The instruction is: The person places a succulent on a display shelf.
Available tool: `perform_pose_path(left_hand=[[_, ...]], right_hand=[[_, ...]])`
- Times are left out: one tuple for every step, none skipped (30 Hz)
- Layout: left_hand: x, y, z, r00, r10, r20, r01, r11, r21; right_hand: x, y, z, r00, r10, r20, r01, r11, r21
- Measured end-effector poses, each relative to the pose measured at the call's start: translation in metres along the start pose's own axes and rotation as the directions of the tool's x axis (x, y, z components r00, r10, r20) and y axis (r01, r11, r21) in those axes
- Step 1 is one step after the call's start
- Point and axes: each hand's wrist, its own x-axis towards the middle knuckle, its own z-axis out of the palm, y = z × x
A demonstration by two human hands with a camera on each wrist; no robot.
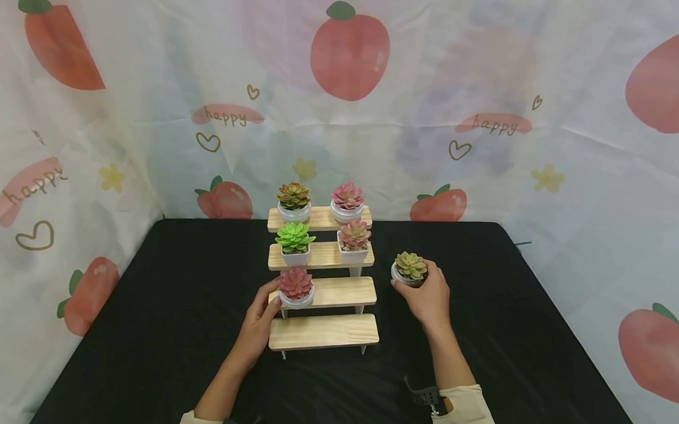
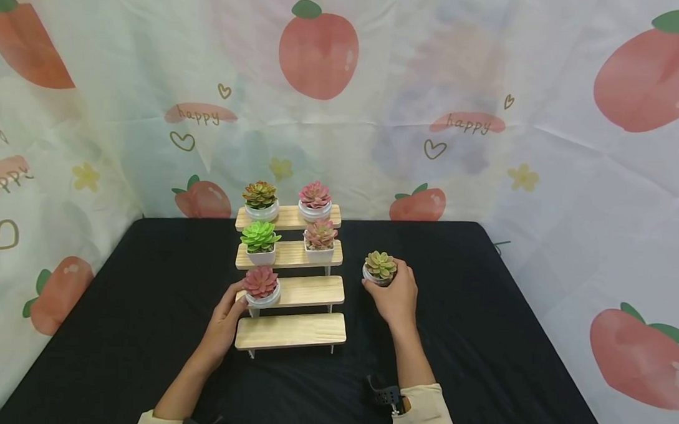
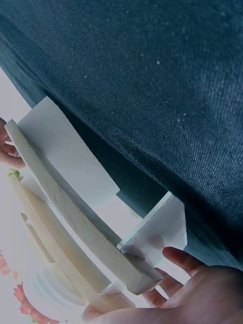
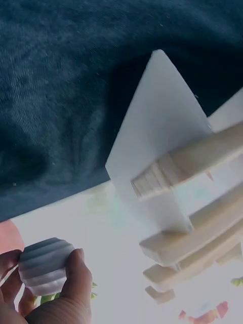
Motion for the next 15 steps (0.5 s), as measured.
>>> perform_pose_path(left_hand=[[0.000, 0.000, 0.000, 1.000, -0.003, 0.000, 0.003, 1.000, -0.001], [0.000, 0.001, 0.000, 1.000, -0.005, 0.000, 0.005, 1.000, 0.000], [0.000, 0.001, 0.000, 1.000, -0.008, 0.001, 0.008, 1.000, 0.001], [-0.001, 0.001, 0.000, 1.000, -0.011, 0.001, 0.011, 1.000, 0.001], [-0.001, 0.001, 0.000, 1.000, -0.014, 0.002, 0.014, 1.000, 0.001], [-0.001, 0.001, 0.000, 1.000, -0.016, 0.003, 0.016, 1.000, 0.000], [-0.001, 0.001, 0.000, 1.000, -0.017, 0.003, 0.017, 1.000, -0.001], [-0.001, 0.001, 0.000, 1.000, -0.017, 0.002, 0.017, 1.000, -0.001], [-0.001, 0.001, 0.000, 1.000, -0.017, 0.003, 0.017, 1.000, -0.001], [-0.001, 0.001, 0.000, 1.000, -0.015, 0.004, 0.015, 1.000, -0.003], [-0.001, 0.000, 0.000, 1.000, -0.013, 0.003, 0.013, 1.000, -0.002], [-0.001, 0.000, 0.000, 1.000, -0.011, 0.003, 0.011, 1.000, -0.002], [-0.001, 0.000, 0.000, 1.000, -0.009, 0.001, 0.009, 1.000, 0.000], [0.000, 0.000, 0.000, 1.000, -0.009, 0.000, 0.009, 1.000, 0.007], [0.000, 0.000, -0.001, 1.000, -0.010, 0.000, 0.010, 1.000, 0.009]], right_hand=[[0.000, -0.002, -0.001, 1.000, -0.001, 0.003, 0.001, 1.000, 0.002], [-0.001, -0.004, -0.002, 1.000, -0.001, 0.007, 0.001, 1.000, 0.005], [-0.002, -0.005, -0.003, 1.000, 0.003, 0.011, -0.003, 1.000, 0.005], [-0.002, -0.006, -0.004, 1.000, 0.006, 0.015, -0.006, 1.000, 0.004], [-0.003, -0.006, -0.005, 1.000, 0.009, 0.018, -0.009, 1.000, 0.004], [-0.004, -0.007, -0.006, 1.000, 0.012, 0.022, -0.012, 1.000, 0.003], [-0.005, -0.008, -0.006, 1.000, 0.015, 0.026, -0.015, 1.000, 0.003], [-0.005, -0.008, -0.007, 0.999, 0.016, 0.029, -0.016, 1.000, 0.003], [-0.006, -0.009, -0.008, 0.999, 0.016, 0.032, -0.016, 1.000, 0.004], [-0.007, -0.010, -0.009, 0.999, 0.014, 0.034, -0.014, 1.000, 0.006], [-0.007, -0.011, -0.009, 0.999, 0.011, 0.037, -0.012, 1.000, 0.008], [-0.008, -0.012, -0.010, 0.999, 0.009, 0.041, -0.009, 1.000, 0.009], [-0.008, -0.013, -0.010, 0.999, 0.004, 0.043, -0.005, 1.000, 0.010], [-0.008, -0.014, -0.010, 0.999, 0.001, 0.046, -0.002, 1.000, 0.012], [-0.009, -0.015, -0.010, 0.999, -0.001, 0.047, 0.000, 1.000, 0.013]])
